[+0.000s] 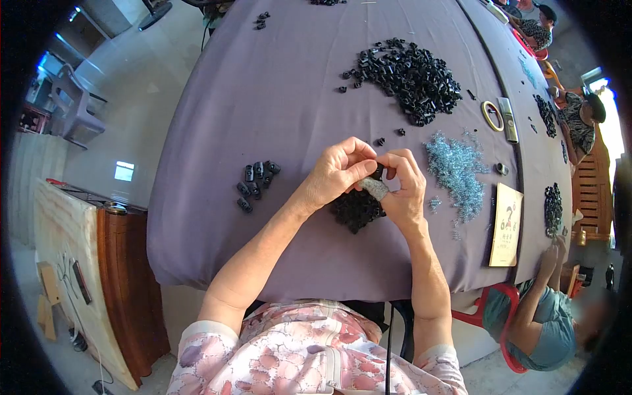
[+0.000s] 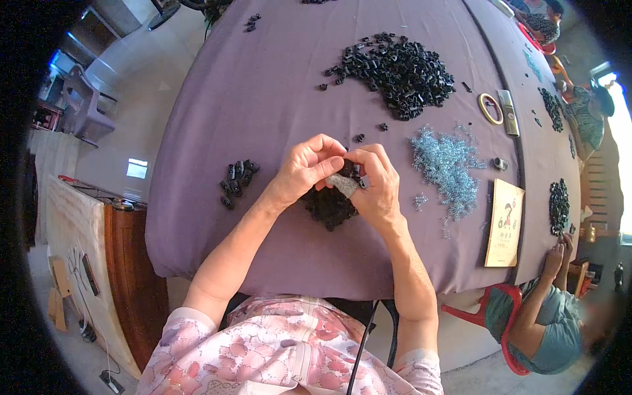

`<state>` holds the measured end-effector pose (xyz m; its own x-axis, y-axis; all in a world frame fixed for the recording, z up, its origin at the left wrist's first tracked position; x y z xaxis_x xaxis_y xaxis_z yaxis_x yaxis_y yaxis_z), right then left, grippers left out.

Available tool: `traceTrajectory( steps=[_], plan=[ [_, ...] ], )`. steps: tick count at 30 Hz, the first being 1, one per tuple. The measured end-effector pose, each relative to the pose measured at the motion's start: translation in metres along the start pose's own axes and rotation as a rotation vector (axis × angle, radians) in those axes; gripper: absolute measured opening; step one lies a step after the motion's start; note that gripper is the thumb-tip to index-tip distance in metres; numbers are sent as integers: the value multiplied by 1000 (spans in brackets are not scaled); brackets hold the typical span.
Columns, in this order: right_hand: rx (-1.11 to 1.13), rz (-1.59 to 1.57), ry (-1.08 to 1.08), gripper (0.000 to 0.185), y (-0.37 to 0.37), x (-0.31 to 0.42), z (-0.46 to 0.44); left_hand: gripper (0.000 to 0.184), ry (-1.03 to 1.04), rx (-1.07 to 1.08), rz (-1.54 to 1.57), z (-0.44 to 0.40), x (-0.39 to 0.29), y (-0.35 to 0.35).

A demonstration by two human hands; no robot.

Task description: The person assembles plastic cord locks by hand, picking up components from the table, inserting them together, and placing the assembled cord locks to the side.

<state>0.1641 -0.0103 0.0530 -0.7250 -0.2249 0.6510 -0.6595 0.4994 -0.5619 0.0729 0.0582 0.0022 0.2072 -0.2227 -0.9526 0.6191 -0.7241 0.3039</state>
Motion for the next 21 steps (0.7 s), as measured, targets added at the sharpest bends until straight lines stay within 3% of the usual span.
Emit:
traceTrajectory(
  steps=[21],
  plan=[
    [-77, 44, -16, 30, -10, 0, -1, 19, 6, -26, -7, -2, 3, -4]
  ],
)
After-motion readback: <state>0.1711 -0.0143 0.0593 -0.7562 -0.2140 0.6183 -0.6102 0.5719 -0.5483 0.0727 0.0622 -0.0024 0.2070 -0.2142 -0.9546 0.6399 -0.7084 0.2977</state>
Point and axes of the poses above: each hand's wrist, its own z-axis away from the middle knuckle, its own y-axis out of the palm, x = y × z, the point moved 8 cm from there along -z, towards the middle knuckle, and after that the axes turned 1 degree about y, right-handed, at the moved point
